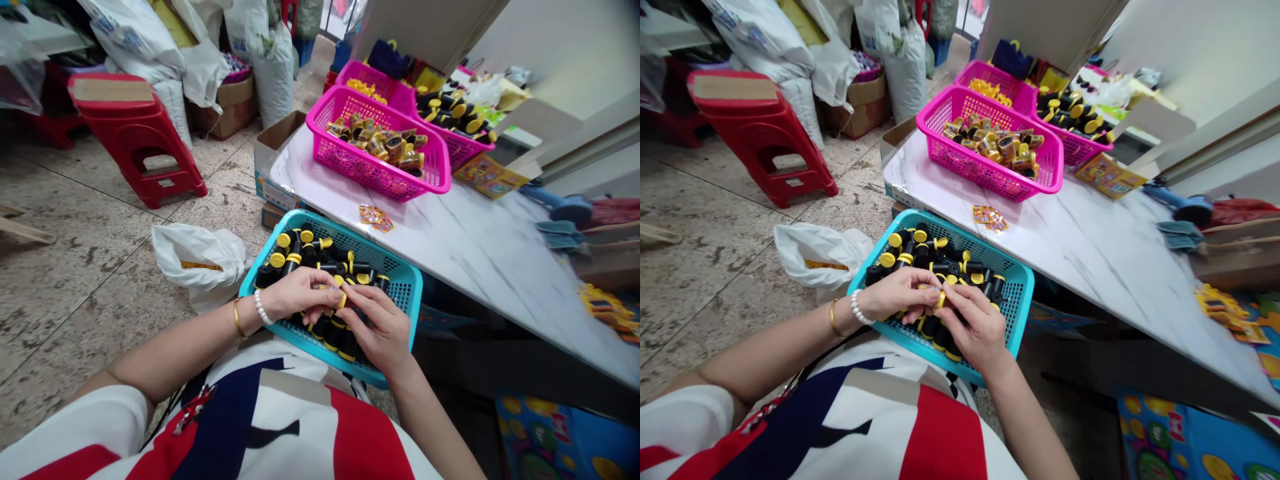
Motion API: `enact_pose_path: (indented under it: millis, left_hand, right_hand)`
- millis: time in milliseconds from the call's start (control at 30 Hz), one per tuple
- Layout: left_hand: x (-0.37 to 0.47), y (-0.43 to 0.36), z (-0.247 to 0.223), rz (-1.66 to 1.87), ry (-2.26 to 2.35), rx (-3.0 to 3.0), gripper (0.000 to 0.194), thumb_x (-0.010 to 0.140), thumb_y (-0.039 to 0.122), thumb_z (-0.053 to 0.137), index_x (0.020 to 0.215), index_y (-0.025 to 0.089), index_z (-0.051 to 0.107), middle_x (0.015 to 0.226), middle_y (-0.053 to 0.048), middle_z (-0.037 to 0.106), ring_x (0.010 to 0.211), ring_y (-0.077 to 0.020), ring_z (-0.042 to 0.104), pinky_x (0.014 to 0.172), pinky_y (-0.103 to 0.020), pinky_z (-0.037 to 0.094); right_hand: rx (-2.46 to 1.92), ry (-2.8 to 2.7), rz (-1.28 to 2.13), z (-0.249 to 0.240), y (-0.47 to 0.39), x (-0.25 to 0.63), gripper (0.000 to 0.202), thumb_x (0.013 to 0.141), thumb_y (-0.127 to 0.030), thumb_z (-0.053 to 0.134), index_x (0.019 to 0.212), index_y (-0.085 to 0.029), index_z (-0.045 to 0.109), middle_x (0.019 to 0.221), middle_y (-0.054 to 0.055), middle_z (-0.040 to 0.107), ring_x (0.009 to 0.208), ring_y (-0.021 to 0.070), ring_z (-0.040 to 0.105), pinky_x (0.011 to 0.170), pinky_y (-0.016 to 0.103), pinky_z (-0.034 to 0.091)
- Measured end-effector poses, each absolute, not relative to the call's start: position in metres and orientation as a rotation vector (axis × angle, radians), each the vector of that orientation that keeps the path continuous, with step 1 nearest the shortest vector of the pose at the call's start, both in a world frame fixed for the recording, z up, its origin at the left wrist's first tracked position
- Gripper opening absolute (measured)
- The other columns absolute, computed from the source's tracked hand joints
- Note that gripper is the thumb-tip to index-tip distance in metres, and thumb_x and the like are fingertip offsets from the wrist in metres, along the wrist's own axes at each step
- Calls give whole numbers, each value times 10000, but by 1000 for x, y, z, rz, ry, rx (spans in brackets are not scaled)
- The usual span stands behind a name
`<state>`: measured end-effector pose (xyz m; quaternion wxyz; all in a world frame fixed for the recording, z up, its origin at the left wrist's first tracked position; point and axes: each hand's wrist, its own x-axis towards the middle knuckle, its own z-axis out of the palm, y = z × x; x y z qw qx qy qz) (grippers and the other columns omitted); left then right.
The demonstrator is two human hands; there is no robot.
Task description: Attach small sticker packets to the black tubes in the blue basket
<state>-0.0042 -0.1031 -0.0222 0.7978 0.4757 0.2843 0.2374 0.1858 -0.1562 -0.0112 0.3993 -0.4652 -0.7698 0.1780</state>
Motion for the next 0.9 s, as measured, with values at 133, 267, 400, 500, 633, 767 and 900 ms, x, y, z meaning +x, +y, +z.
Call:
enact_pose_path:
  millis: [133, 267, 400, 500, 633, 767, 900]
  left_hand:
    - [-3, -102, -24, 544, 553, 927, 460, 779, 506, 649, 1032, 134, 553, 617, 6, 616, 418, -88, 568, 394, -177, 448]
    - [-2, -101, -21, 552, 607, 903, 415, 789, 542, 616, 855, 139, 544, 629, -14, 639, 370, -69, 537, 347, -155, 420]
    - [-1, -103, -21, 502, 604, 875, 429, 794, 568, 591, 813, 143, 535, 576, -10, 630, 319, -73, 507, 300, -155, 376]
    - [-1, -105, -25, 496, 566, 831, 426, 777, 555, 622, 828, 140, 543, 603, -15, 645, 327, -65, 511, 304, -148, 374]
    - [0, -106, -26, 500, 561, 786, 431, 771, 554, 631, 811, 135, 543, 567, -7, 631, 310, -65, 496, 283, -142, 343]
    - [1, -108, -24, 501, 475, 723, 397, 765, 516, 658, 820, 139, 545, 563, 5, 636, 311, -70, 502, 288, -152, 370]
    - [6, -111, -26, 556, 573, 730, 449, 754, 569, 636, 695, 136, 531, 475, 27, 582, 264, -59, 444, 248, -149, 312]
  right_hand:
    - [-1233, -1654, 861, -14, -153, 188, 289, 778, -186, 707, 1057, -258, 677, 972, 49, 637, 773, 158, 651, 686, 289, 574]
    - [-1182, -1433, 1178, -16, -151, 188, 253, 798, -209, 689, 1045, -261, 692, 1007, 36, 608, 731, 139, 652, 702, 305, 577]
    - [-1116, -1328, 1148, -21, -153, 185, 121, 806, -171, 674, 868, -255, 736, 938, 10, 590, 606, 101, 623, 580, 278, 570]
    - [-1122, -1272, 1097, -21, -155, 181, 98, 786, -183, 694, 848, -252, 725, 937, 21, 594, 680, 131, 629, 538, 268, 579]
    - [-1136, -1349, 1109, -18, -156, 180, 162, 781, -181, 696, 910, -271, 738, 1000, 41, 593, 824, 167, 633, 602, 288, 608]
    - [-1134, -1242, 1066, -22, -158, 181, 119, 768, -198, 711, 846, -281, 743, 917, 18, 575, 679, 135, 627, 517, 286, 597]
    - [-1194, -1300, 1038, -22, -158, 182, 144, 790, -232, 691, 921, -277, 732, 969, 29, 580, 684, 137, 632, 575, 314, 591]
